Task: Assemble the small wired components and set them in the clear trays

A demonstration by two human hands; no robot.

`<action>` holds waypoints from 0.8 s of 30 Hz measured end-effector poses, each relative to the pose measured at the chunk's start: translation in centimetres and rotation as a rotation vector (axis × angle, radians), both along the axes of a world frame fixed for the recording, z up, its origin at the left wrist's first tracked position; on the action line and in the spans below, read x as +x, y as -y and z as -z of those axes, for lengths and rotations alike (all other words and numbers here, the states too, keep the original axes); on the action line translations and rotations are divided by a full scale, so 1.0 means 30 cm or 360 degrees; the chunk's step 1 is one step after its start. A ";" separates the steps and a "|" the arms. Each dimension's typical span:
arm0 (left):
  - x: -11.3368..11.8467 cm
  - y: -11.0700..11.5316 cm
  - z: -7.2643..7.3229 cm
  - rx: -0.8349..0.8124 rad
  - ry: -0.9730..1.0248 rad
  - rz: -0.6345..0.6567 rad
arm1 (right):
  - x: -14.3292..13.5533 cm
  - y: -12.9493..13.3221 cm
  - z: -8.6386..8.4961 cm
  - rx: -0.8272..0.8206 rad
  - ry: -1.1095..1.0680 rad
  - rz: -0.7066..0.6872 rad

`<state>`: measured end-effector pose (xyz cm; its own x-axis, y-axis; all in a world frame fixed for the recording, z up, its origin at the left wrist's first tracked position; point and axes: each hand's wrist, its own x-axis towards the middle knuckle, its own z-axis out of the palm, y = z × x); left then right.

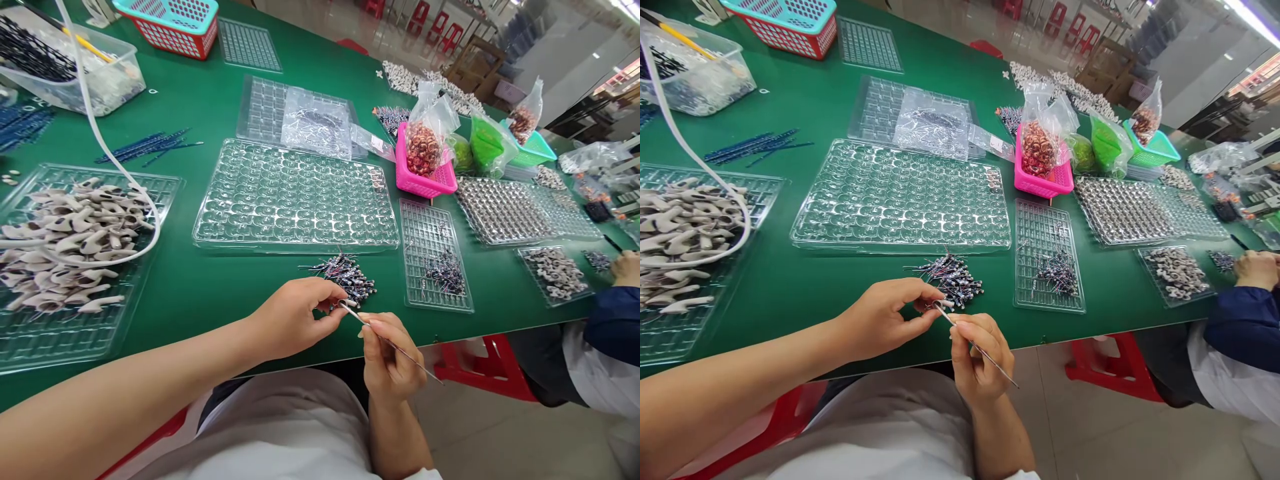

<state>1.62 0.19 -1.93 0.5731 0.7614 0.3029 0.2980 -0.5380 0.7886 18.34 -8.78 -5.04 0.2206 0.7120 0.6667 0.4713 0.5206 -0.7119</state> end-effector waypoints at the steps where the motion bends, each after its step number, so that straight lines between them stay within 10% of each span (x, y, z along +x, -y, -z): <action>1: 0.001 -0.001 0.001 0.0001 -0.0001 0.0003 | -0.001 0.000 0.000 0.0004 -0.0013 0.0001; 18: 0.001 -0.001 0.005 -0.0023 -0.0004 -0.0009 | 0.002 0.011 -0.011 0.0010 0.0181 -0.0058; 24: -0.002 -0.003 -0.003 -0.0107 0.0015 -0.0031 | 0.088 0.031 -0.071 -0.0465 0.0102 0.0438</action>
<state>1.56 0.28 -1.85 0.5553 0.7912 0.2560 0.3003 -0.4779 0.8255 20.96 -9.71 -2.92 0.3939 0.7938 0.4634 0.6130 0.1489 -0.7760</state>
